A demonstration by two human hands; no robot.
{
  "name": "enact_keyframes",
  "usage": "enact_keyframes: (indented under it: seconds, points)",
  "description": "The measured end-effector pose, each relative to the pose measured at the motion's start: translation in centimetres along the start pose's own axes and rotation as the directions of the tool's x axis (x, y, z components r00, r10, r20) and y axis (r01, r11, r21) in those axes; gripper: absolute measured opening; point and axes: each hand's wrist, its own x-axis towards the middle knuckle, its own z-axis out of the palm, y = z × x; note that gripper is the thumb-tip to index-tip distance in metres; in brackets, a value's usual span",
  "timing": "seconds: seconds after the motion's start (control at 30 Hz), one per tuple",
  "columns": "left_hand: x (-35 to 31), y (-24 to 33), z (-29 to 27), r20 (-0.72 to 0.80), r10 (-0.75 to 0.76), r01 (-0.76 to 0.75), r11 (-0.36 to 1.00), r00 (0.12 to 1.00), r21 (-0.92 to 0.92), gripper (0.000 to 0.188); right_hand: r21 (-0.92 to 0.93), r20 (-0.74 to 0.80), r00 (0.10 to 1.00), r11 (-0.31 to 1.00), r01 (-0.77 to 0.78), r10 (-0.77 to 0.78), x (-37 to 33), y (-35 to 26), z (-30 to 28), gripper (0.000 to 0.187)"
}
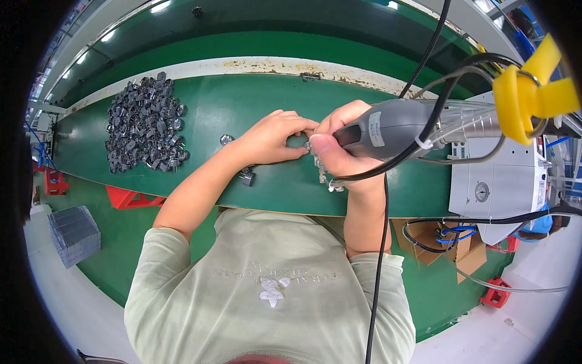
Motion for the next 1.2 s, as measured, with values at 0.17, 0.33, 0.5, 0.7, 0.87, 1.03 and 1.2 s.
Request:
enact_keyframes:
  seconds: [0.17,0.33,0.5,0.7,0.87,1.03,1.2]
  points:
    - [-0.1,0.3,0.1,-0.005,-0.013,0.013,1.000,1.000,-0.008,0.051,-0.090,0.029,0.998,0.995,0.051,-0.049,-0.5,0.8,0.3,0.021]
    - [0.0,0.5,0.0,-0.008,0.002,-0.002,0.999,1.000,0.043,0.044,-0.211,0.030,0.997,0.975,-0.063,0.071,-0.9,0.8,0.9,0.023]
    - [-0.1,0.8,0.0,0.008,0.010,-0.011,0.993,1.000,0.116,0.040,-0.270,0.005,0.993,0.956,-0.114,0.120,-0.3,-0.4,1.4,0.025]
    - [0.7,0.2,-3.3,0.009,-0.085,0.084,0.996,0.996,0.036,0.049,0.100,0.041,0.982,0.979,0.178,-0.183,0.0,-3.5,0.5,0.030]
    - [6.7,-6.2,-7.9,-0.403,-0.113,0.186,0.972,0.908,0.146,0.053,0.052,-0.095,0.987,0.990,0.132,-0.127,0.2,-2.3,0.5,0.025]
    - [4.4,-4.0,-9.5,-0.246,-0.103,0.191,0.911,0.964,0.366,0.048,0.002,-0.146,0.987,0.997,0.074,-0.073,-0.1,-1.9,-0.4,0.023]
    - [-3.8,3.4,-9.3,0.317,-0.257,0.177,0.949,0.913,0.260,0.043,-0.050,-0.153,0.982,0.993,0.105,-0.111,-0.6,-1.2,-0.5,0.028]
